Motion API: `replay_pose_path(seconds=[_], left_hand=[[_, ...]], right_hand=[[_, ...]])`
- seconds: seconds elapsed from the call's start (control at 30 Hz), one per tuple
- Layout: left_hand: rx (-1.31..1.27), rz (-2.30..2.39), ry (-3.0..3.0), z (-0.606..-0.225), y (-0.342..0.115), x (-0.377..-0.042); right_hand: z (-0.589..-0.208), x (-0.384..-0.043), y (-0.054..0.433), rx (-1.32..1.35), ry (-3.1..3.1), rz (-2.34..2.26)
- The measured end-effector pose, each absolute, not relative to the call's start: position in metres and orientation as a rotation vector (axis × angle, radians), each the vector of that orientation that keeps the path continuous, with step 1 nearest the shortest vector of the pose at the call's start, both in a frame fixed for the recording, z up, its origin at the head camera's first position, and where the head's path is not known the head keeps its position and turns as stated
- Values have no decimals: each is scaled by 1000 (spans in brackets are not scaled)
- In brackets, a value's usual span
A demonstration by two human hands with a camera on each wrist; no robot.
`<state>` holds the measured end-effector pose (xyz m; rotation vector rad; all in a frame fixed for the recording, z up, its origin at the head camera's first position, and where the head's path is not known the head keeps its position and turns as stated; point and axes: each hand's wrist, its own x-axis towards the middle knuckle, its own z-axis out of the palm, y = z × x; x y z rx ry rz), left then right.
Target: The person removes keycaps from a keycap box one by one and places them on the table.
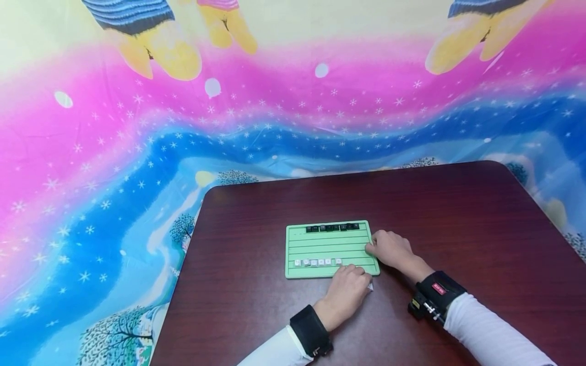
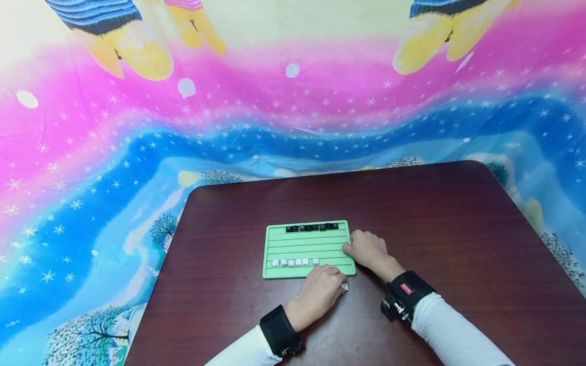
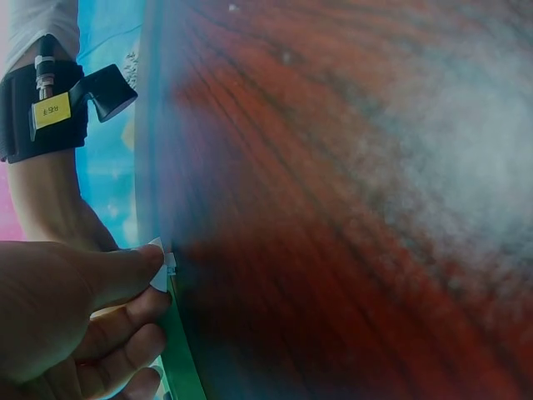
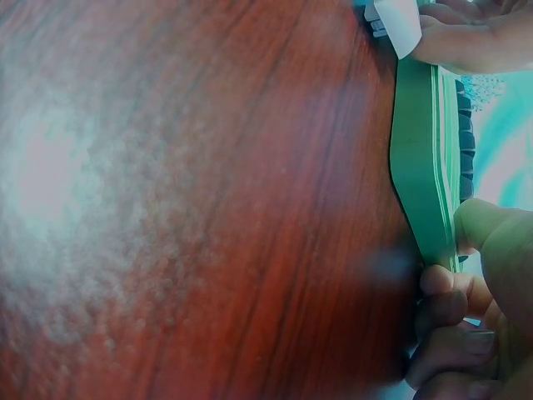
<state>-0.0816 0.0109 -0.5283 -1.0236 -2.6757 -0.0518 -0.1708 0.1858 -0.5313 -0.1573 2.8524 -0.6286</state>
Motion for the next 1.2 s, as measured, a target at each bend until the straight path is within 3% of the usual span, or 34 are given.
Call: replay_pose_path(seconds=[1.2], left_hand=[[-978, -82, -2725, -520, 8, -83]], right_hand=[[-528, -170, 185, -148, 2853, -631]])
